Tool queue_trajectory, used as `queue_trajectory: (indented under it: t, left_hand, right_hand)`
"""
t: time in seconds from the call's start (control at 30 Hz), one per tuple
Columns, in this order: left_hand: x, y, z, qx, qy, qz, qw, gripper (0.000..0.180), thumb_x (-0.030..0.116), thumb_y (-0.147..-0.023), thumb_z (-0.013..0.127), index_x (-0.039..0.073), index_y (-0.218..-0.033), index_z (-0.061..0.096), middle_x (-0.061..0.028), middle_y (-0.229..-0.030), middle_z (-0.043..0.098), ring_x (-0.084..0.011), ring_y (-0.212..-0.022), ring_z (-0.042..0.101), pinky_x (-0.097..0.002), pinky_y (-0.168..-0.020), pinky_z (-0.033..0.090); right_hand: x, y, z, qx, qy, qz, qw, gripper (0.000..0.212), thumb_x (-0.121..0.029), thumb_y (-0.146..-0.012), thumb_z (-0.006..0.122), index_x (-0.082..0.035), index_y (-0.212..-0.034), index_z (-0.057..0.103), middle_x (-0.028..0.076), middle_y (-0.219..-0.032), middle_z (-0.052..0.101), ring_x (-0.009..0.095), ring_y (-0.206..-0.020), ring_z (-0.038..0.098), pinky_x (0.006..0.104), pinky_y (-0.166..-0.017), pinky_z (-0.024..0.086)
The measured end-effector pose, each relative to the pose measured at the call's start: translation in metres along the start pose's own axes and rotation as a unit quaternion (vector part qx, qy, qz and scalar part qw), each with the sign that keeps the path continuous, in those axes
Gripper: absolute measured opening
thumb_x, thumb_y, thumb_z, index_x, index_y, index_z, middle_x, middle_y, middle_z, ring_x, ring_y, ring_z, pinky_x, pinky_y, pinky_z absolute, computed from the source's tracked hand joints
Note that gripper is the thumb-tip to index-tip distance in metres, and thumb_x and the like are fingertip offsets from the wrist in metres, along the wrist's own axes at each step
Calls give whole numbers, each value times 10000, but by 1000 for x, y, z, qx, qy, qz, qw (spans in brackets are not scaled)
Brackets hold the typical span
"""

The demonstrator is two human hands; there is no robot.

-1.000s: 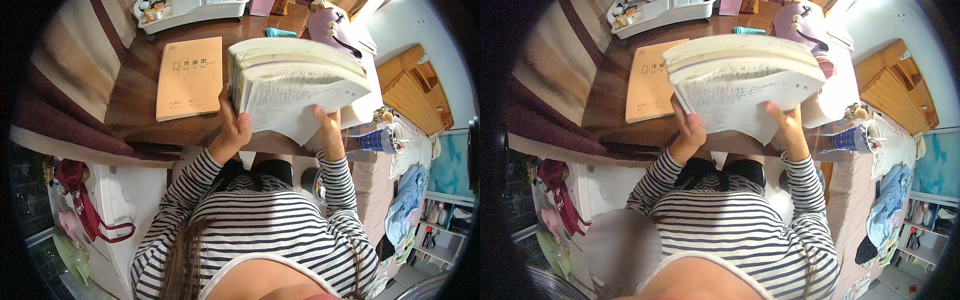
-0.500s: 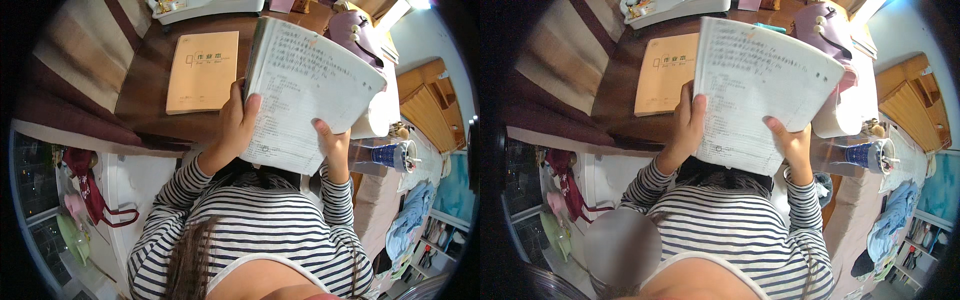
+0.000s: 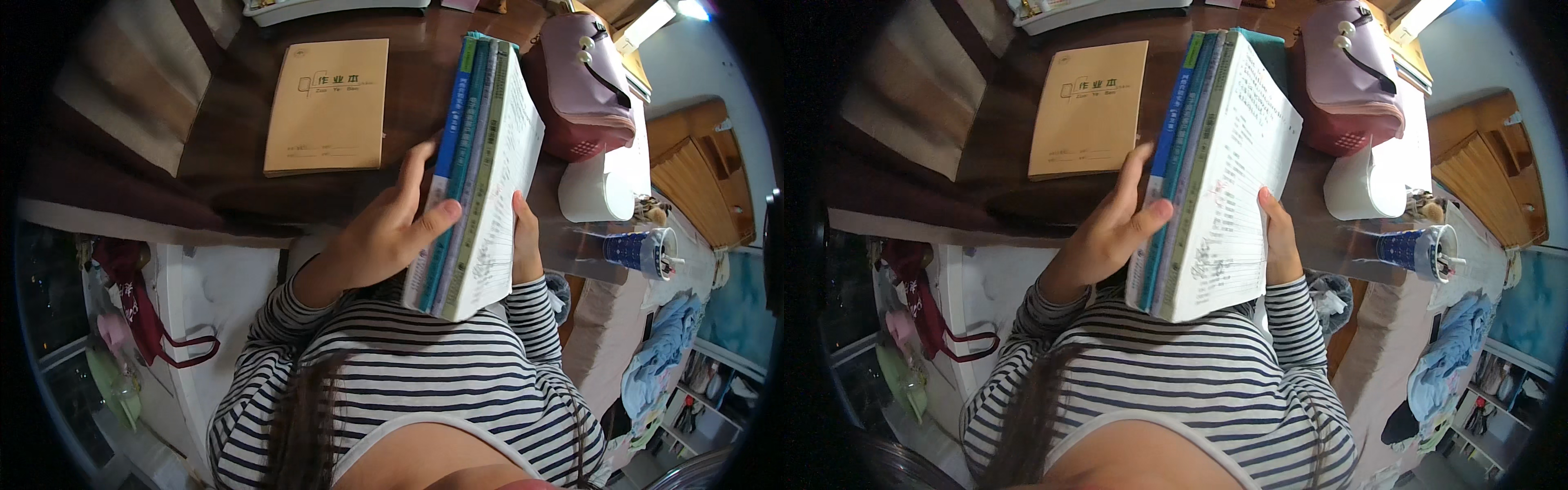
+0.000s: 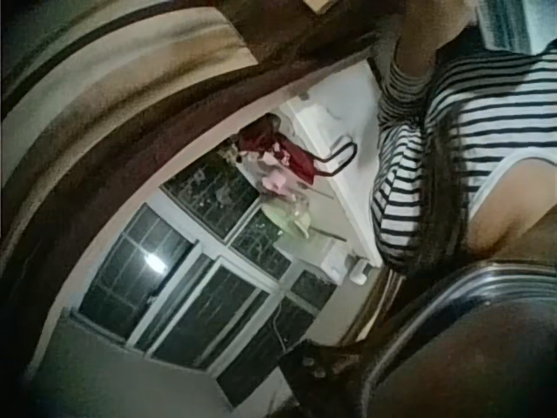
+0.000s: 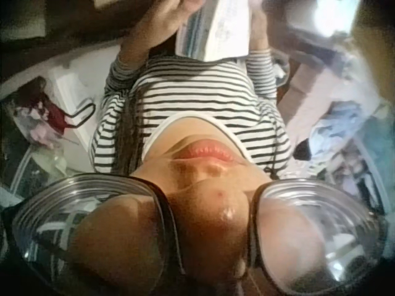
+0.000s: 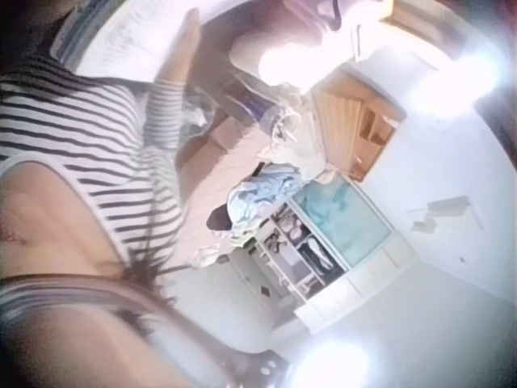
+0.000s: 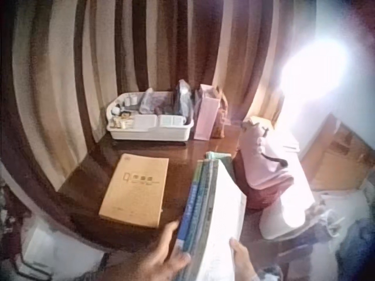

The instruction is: The person organizes various items on a table, including notebooks, papers, and personal care products. They stack notebooks, flip through papers, and arrange items in a tray.

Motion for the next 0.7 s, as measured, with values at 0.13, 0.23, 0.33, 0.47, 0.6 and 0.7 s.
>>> queue_trajectory:
  t: [0.13, 0.23, 0.33, 0.47, 0.6, 0.7]
  left_hand:
    - [17, -5, 17, -60, -5, 85, 995, 751, 307, -967, 452, -34, -1452, -9, -277, -1477, 190, -313, -1400, 192, -391, -1131, 161]
    - [17, -8, 22, -57, 6, 130, 990, 772, 276, -952, 464, -52, -1450, -26, -276, -1490, 157, -305, -1412, 150, -386, -1135, 145]
    - [9, -14, 20, -93, 71, 128, 985, 799, 230, -918, 475, -71, -1444, -46, -266, -1508, 109, -295, -1424, 95, -376, -1140, 119]
    - [16, -16, 18, -97, 129, 114, 980, 795, 166, -854, 462, -91, -1442, -8, -245, -1522, 78, -272, -1427, 71, -348, -1146, 66]
    - [13, -18, 18, -102, 154, 139, 973, 789, 147, -842, 460, -92, -1443, 6, -231, -1528, 72, -263, -1429, 59, -340, -1146, 48]
    - [5, -21, 17, -103, 170, 129, 972, 792, 152, -856, 468, -83, -1446, -6, -227, -1527, 79, -261, -1429, 60, -343, -1146, 64]
  right_hand:
    - [-4, -1, -14, -19, 0, -22, 1000, 575, -339, -943, 458, 79, -1328, 371, 225, -1224, 563, 284, -1022, 628, 373, -875, 523]
    - [-7, -3, -23, -11, 4, -45, 999, 569, -349, -948, 449, 78, -1319, 386, 225, -1208, 573, 277, -1002, 638, 369, -858, 531]
    - [-8, -5, -36, -8, 22, -40, 999, 572, -362, -951, 444, 77, -1313, 397, 224, -1189, 584, 269, -974, 650, 359, -831, 543]
    - [-11, -5, -30, -2, 50, -43, 998, 564, -379, -958, 426, 74, -1294, 424, 215, -1147, 609, 251, -927, 667, 339, -784, 560]
    - [-12, -8, -27, -11, 42, -48, 998, 546, -380, -964, 410, 70, -1271, 454, 200, -1108, 630, 235, -893, 675, 324, -748, 568]
    - [-15, -7, -27, -7, 31, -54, 998, 531, -380, -971, 400, 58, -1263, 466, 184, -1100, 637, 225, -873, 677, 319, -733, 570]
Point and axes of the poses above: each hand's wrist, its own y-axis away from the middle knuckle, its own z-axis out of the palm, x = y × z, the point moved 9 cm from there along -y, towards the middle knuckle
